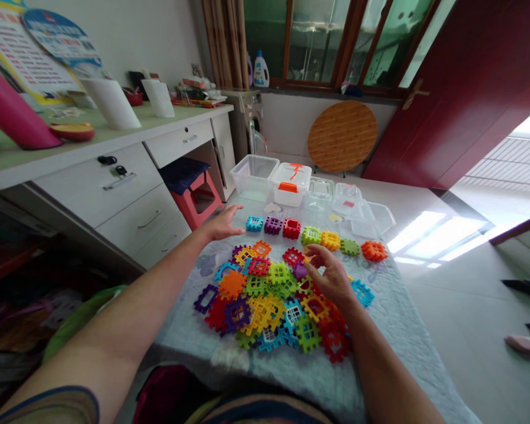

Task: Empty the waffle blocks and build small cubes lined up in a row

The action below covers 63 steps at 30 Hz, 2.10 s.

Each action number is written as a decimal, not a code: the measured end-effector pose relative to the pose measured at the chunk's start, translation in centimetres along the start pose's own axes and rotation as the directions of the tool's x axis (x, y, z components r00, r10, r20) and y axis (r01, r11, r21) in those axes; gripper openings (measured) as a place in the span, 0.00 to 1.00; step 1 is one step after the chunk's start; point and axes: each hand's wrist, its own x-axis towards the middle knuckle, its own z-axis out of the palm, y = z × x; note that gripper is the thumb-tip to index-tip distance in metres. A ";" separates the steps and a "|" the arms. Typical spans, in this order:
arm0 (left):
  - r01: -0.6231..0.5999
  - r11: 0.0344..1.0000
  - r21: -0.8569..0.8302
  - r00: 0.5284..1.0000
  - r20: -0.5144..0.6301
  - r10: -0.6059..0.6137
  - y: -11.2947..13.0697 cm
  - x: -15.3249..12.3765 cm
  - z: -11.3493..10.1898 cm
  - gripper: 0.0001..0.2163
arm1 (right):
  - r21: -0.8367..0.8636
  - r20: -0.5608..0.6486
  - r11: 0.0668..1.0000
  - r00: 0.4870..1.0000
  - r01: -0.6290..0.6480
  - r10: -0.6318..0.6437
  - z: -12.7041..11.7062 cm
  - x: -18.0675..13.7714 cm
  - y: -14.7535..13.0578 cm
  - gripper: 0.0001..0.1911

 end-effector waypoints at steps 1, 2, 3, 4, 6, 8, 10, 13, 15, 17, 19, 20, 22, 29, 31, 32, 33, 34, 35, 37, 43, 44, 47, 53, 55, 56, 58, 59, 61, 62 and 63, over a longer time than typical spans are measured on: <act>0.020 0.999 -0.034 0.999 -0.047 -0.022 -0.4 -1.2 0.0 0.38 | 0.000 -0.004 1.000 1.000 -0.002 0.002 -0.1 0.0 -0.1 0.17; 0.051 0.997 -0.062 0.995 -0.084 -0.056 -0.8 -2.5 0.1 0.35 | 0.002 -0.009 1.000 1.000 -0.006 0.006 -0.1 0.1 -0.1 0.17; 0.078 0.993 -0.086 0.990 -0.107 -0.087 -1.2 -3.7 0.4 0.33 | 0.007 -0.015 1.000 1.000 -0.011 0.011 -0.1 0.1 -0.1 0.16; 0.107 0.989 -0.106 0.984 -0.129 -0.120 -1.6 -4.9 0.8 0.31 | 0.014 -0.020 1.000 1.000 -0.019 0.019 -0.1 0.1 -0.1 0.16; 0.134 0.980 -0.148 0.974 -0.165 -0.159 -2.2 -6.8 1.8 0.29 | 0.029 -0.027 0.999 0.999 -0.041 0.042 -0.1 0.1 0.0 0.15; 0.147 0.973 -0.179 0.961 -0.208 -0.184 -2.5 -8.0 2.9 0.26 | 0.041 -0.027 0.997 0.997 -0.067 0.068 0.1 0.0 0.3 0.15; 0.136 0.972 -0.192 0.944 -0.272 -0.186 -2.5 -8.6 3.8 0.23 | 0.043 -0.012 0.995 0.996 -0.089 0.090 0.3 -0.1 0.5 0.14; 0.107 0.979 -0.175 0.917 -0.363 -0.165 -2.2 -8.7 4.5 0.20 | 0.037 0.011 0.993 0.993 -0.114 0.114 0.4 -0.2 0.8 0.13; 0.098 0.985 -0.140 0.907 -0.394 -0.146 -1.8 -8.6 4.7 0.19 | 0.037 0.023 0.992 0.992 -0.122 0.121 0.4 -0.2 0.7 0.13; 0.091 0.989 -0.116 0.906 -0.403 -0.131 -1.5 -8.7 4.7 0.18 | 0.043 0.036 0.992 0.992 -0.119 0.118 0.3 -0.2 0.6 0.12; 0.086 0.990 -0.109 0.908 -0.401 -0.123 -1.4 -8.8 4.7 0.17 | 0.046 0.051 0.993 0.993 -0.113 0.111 0.3 -0.2 0.4 0.12; 0.087 0.990 -0.108 0.908 -0.400 -0.124 -1.3 -8.8 4.7 0.17 | 0.044 0.055 0.993 0.992 -0.113 0.111 0.3 -0.2 0.3 0.12; 0.097 0.990 -0.105 0.906 -0.402 -0.131 -1.3 -8.9 4.7 0.16 | 0.038 0.063 0.992 0.991 -0.119 0.117 0.3 -0.2 0.2 0.12; 0.100 0.985 -0.138 0.900 -0.409 -0.149 -1.2 -8.8 4.8 0.16 | 0.029 0.066 0.993 0.992 -0.110 0.108 0.3 -0.1 0.3 0.12; 0.112 0.980 -0.165 0.898 -0.405 -0.171 -1.1 -8.8 4.7 0.16 | 0.010 0.059 0.995 0.993 -0.102 0.102 0.3 -0.1 0.6 0.12; 0.120 0.977 -0.178 0.896 -0.405 -0.184 -1.0 -8.8 4.7 0.16 | 0.004 0.060 0.995 0.993 -0.101 0.101 0.4 -0.1 0.7 0.12; 0.127 0.973 -0.191 0.894 -0.403 -0.196 -0.9 -8.8 4.7 0.16 | 0.003 0.062 0.995 0.993 -0.101 0.101 0.4 0.0 0.9 0.12; 0.132 0.971 -0.202 0.893 -0.402 -0.205 -0.9 -8.8 4.7 0.16 | 0.005 0.064 0.995 0.993 -0.103 0.102 0.4 0.0 1.1 0.12; 0.134 0.969 -0.210 0.892 -0.401 -0.210 -0.8 -8.8 4.7 0.16 | 0.010 0.066 0.994 0.992 -0.104 0.103 0.4 0.0 1.2 0.12; 0.132 0.965 -0.225 0.891 -0.401 -0.215 -0.7 -8.8 4.6 0.16 | 0.010 0.062 0.994 0.993 -0.105 0.104 0.5 0.1 1.2 0.13; 0.126 0.965 -0.231 0.887 -0.409 -0.214 -0.5 -8.9 4.6 0.16 | -0.041 0.047 0.995 0.995 -0.090 0.092 0.5 0.2 0.6 0.11; 0.129 0.965 -0.226 0.887 -0.409 -0.214 -0.5 -8.9 4.6 0.16 | -0.032 0.051 0.995 0.994 -0.092 0.093 0.5 0.2 0.5 0.11; 0.132 0.971 -0.201 0.886 -0.415 -0.207 -0.4 -9.0 4.7 0.15 | 0.001 0.066 0.994 0.992 -0.106 0.106 0.6 0.2 0.9 0.12; 0.129 0.984 -0.125 0.890 -0.423 -0.170 -0.1 -9.1 4.7 0.14 | -0.033 0.027 0.994 0.994 -0.101 0.102 0.2 0.0 2.1 0.11; 0.121 0.989 -0.090 0.893 -0.425 -0.148 -0.1 -9.1 4.7 0.14 | -0.059 0.007 0.994 0.996 -0.092 0.093 -0.1 0.0 2.2 0.10; 0.114 0.991 -0.072 0.895 -0.425 -0.134 -0.1 -9.1 4.7 0.14 | -0.071 -0.001 0.993 0.996 -0.090 0.091 -0.3 0.0 2.2 0.10; 0.100 0.994 -0.038 0.899 -0.426 -0.106 -0.2 -9.1 4.7 0.13 | -0.098 -0.013 0.991 0.996 -0.091 0.090 -0.5 0.0 2.2 0.11; 0.094 0.995 -0.025 0.899 -0.427 -0.096 -0.3 -9.0 4.8 0.13 | -0.116 -0.019 0.989 0.996 -0.094 0.092 -0.6 0.0 2.2 0.11; 0.089 0.996 -0.003 0.900 -0.428 -0.081 -0.5 -9.0 4.8 0.12 | -0.168 -0.016 0.981 0.995 -0.096 0.094 -0.7 0.1 2.2 0.11; 0.087 0.996 0.007 0.900 -0.429 -0.076 -0.5 -9.0 4.9 0.12 | -0.201 -0.005 0.975 0.996 -0.089 0.090 -0.8 0.1 2.3 0.10; 0.087 0.996 0.014 0.900 -0.431 -0.072 -0.5 -9.0 4.9 0.12 | -0.239 0.014 0.968 0.996 -0.077 0.083 -0.8 0.1 2.3 0.10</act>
